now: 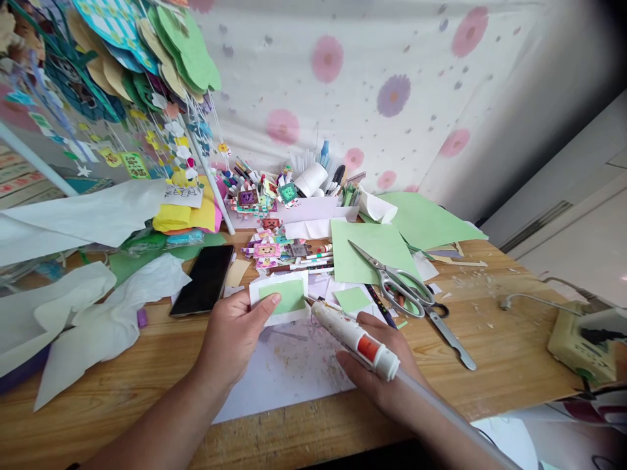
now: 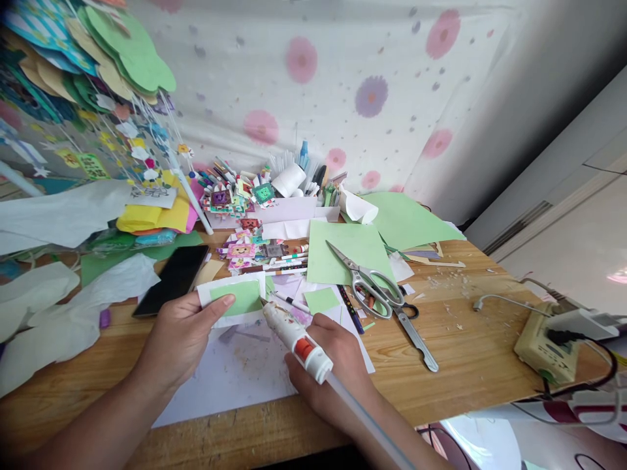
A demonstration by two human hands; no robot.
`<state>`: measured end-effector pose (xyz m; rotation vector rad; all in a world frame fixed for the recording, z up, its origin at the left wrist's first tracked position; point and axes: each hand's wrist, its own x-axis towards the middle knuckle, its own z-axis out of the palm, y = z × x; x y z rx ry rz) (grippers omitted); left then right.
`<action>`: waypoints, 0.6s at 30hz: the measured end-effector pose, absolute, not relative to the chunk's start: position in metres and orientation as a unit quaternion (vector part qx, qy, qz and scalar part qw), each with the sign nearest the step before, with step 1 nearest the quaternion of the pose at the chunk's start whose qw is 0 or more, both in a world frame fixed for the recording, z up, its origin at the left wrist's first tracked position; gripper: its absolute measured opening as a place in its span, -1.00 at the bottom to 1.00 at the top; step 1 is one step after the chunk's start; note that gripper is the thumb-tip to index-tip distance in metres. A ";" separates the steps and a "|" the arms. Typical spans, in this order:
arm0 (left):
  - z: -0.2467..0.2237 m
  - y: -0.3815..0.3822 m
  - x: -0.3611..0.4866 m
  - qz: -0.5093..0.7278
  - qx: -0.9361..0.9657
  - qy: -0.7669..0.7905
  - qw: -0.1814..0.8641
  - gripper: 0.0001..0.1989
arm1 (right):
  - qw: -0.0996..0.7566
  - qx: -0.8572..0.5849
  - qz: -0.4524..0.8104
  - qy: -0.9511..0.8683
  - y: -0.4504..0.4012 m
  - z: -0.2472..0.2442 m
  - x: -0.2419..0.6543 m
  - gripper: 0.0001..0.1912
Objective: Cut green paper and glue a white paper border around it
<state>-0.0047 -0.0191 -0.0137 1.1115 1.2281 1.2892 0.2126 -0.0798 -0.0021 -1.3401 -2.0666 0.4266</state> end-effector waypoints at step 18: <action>-0.017 -0.019 -0.009 0.491 0.515 0.539 0.452 -0.72 | 0.302 -0.527 0.177 -0.774 -0.078 0.009 0.213 -0.70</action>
